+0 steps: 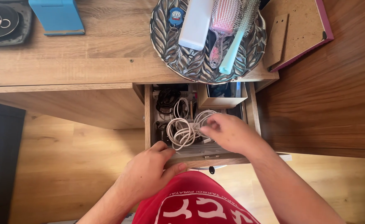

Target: Tidy a desk surface by wiping it with a cloth and organizing various items and cables inside a drawer.

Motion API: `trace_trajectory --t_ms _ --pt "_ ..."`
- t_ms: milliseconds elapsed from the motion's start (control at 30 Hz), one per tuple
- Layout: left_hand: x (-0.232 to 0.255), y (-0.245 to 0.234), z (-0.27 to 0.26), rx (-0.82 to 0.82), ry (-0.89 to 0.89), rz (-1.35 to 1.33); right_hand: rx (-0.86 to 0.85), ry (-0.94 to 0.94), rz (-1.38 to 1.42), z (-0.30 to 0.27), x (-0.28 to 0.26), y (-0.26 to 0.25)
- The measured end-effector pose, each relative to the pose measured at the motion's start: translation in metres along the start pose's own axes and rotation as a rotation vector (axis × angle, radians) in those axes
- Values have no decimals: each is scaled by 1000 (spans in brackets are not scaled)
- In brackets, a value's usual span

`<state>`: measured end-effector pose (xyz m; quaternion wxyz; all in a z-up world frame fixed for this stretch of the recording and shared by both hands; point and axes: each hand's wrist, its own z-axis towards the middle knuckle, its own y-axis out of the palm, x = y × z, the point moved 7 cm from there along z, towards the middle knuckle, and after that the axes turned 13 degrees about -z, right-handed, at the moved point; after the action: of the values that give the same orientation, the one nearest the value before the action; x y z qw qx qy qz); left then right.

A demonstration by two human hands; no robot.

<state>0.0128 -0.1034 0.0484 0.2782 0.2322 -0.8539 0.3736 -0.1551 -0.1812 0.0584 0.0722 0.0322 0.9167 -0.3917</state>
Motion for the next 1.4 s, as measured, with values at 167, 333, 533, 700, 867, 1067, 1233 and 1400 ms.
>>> trace_trajectory --t_ms 167,333,533,700,867,1067,1233,1400 --pt "-4 2 3 17 31 -7 -146 -79 -196 19 -33 18" --pt "-3 -15 16 36 177 -59 61 -372 -397 71 -30 62" --pt "-10 -46 44 59 -137 -389 -53 -327 -90 35 -27 29" --pt "-4 -43 43 119 -278 -852 -109 -330 673 32 -3 29" --pt "26 -49 36 53 -211 -888 -4 -424 918 45 13 25" --pt "20 -31 59 -16 -95 -1047 -99 -443 1015 39 -6 26" --pt "-15 -14 90 137 29 -1196 -107 -453 1074 51 -22 37" --pt "-39 1 109 193 212 -1395 38 -277 1169 56 -10 38"
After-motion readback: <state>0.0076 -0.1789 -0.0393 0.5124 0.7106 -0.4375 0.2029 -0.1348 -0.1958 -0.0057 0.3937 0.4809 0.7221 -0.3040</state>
